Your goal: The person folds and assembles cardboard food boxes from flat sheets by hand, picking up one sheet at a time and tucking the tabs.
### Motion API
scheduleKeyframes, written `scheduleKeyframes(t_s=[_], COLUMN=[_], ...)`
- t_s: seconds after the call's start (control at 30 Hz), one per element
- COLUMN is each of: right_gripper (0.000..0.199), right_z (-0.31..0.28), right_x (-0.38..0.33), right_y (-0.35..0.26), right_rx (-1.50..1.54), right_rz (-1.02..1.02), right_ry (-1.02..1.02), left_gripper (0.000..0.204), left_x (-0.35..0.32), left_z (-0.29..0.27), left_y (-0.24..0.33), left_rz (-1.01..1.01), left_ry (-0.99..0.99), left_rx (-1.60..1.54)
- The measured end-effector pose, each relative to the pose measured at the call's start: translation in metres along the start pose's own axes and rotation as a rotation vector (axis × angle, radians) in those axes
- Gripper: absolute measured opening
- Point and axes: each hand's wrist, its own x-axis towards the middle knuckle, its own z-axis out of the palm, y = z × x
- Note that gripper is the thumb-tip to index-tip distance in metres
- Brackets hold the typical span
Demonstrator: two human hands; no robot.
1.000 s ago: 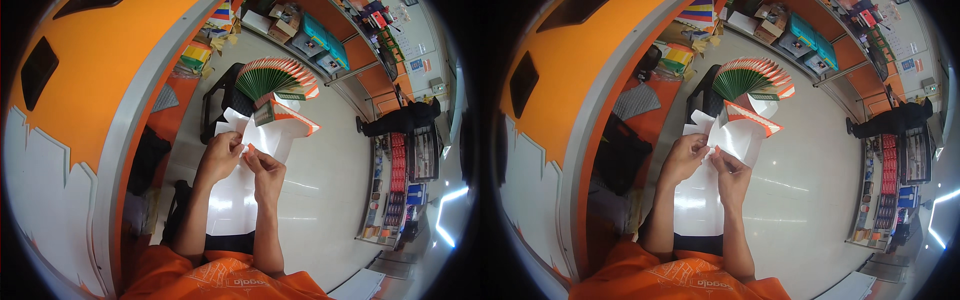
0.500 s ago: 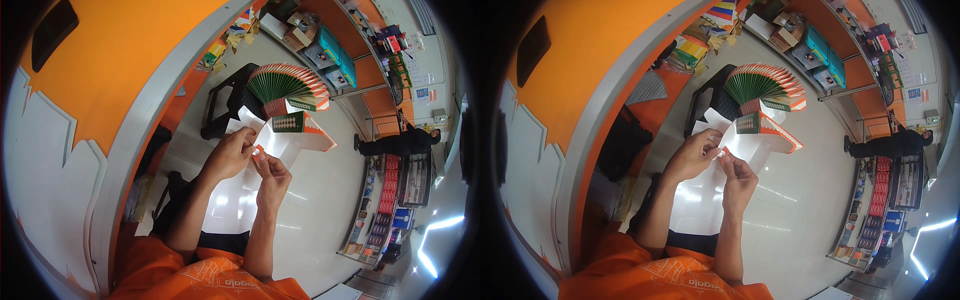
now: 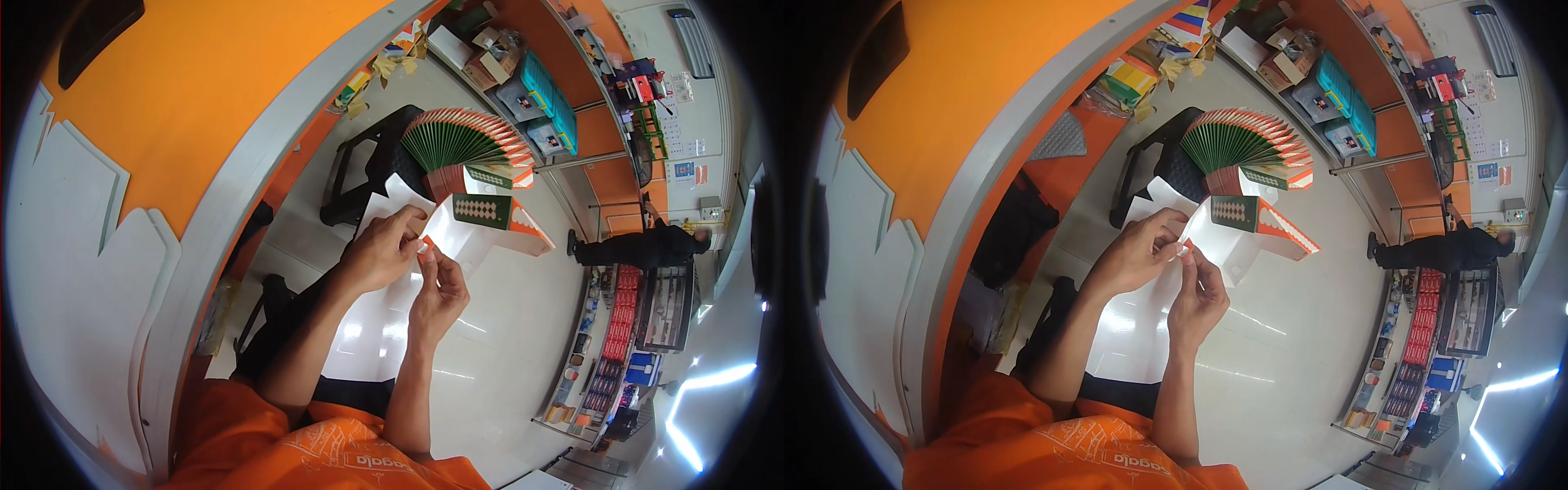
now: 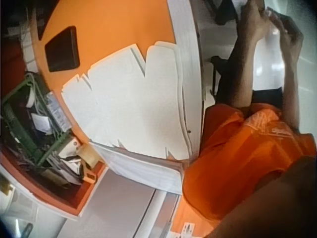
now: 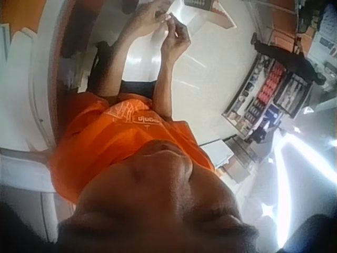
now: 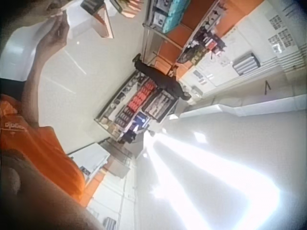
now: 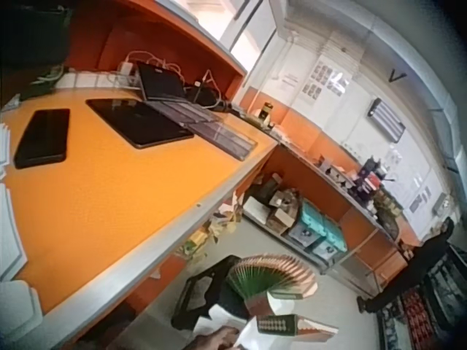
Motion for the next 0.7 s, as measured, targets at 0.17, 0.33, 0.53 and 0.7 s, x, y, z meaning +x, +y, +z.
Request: scheduleKeyframes(t_s=[0.17,0.33,0.53,0.7], right_gripper=[0.023,0.021,0.020,0.020], right_z=[0.001,-0.011,-0.025,-0.029], right_x=[-0.001,0.006,0.012,0.016], right_y=[-0.005,0.002,0.005,0.004], right_rx=[-0.103,0.250,0.248,0.223], right_rz=[-0.034,0.059,0.245,0.255], right_ry=[0.001,-0.106,-0.156,-0.220], left_gripper=[0.034,0.036,0.034,0.034], left_x=[0.001,0.001,0.000,0.001], left_z=[0.000,-0.003,0.003,0.006], left_y=[-0.001,0.002,0.000,-0.003], left_rz=[0.037,0.005,0.120,0.126], left_ry=[-0.007,-0.058,-0.081,-0.076], left_rx=[-0.019,-0.114,-0.100,-0.050])
